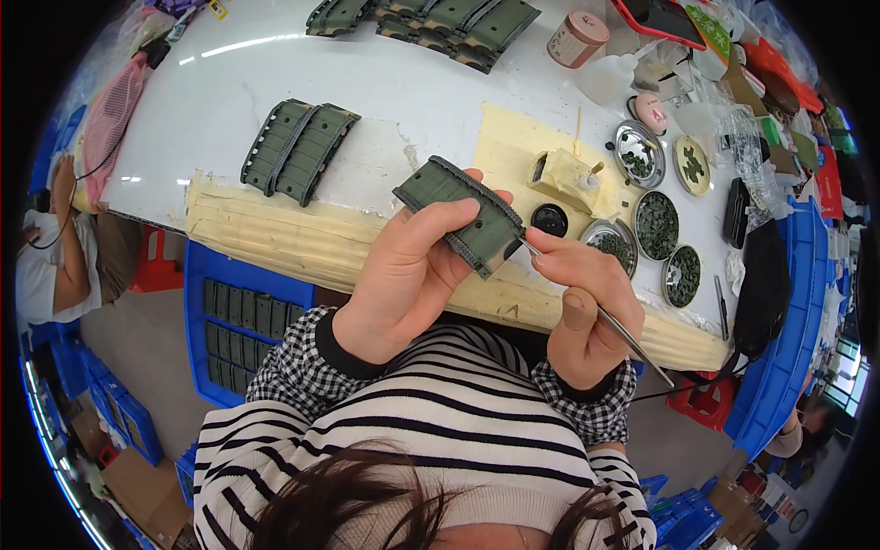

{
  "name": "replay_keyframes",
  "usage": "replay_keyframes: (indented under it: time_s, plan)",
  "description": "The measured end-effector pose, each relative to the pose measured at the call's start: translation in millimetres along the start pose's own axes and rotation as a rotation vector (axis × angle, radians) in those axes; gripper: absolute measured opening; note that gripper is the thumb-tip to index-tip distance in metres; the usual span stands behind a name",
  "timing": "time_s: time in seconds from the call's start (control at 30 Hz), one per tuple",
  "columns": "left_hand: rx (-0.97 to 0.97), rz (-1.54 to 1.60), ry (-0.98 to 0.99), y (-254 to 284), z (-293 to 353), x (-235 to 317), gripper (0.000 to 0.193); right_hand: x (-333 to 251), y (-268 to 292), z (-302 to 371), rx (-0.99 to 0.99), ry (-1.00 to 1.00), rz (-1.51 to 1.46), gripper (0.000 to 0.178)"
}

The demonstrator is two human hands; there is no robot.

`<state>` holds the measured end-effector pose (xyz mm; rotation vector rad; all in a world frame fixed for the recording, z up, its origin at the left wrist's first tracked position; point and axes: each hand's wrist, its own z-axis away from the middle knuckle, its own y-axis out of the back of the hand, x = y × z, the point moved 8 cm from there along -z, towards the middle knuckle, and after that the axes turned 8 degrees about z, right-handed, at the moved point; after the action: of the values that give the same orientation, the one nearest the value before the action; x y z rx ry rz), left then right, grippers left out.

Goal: Assembling small plastic toy tanks by applying glue and attaching components.

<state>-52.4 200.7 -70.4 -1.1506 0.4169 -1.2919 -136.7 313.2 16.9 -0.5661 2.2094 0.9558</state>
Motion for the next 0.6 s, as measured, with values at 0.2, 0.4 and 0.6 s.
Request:
replay_keyframes:
  time_s: [0.2, 0.4, 0.6]
  plan:
    - [0.000, -0.008, 0.002, 1.0, 1.4, -0.3, 0.036, -1.9, -2.0, 0.0, -0.022, 0.013, 0.018, 0.014]
    - [0.004, 0.001, -0.011, 2.6, 3.1, -1.9, 0.036, -1.2, -2.1, 1.0, -0.015, -0.015, 0.013, 0.013]
    - [-0.016, 0.029, -0.031, -1.2, 4.1, -2.3, 0.035, -1.3, -1.3, 3.9, 0.018, 0.000, -0.002, 0.011]
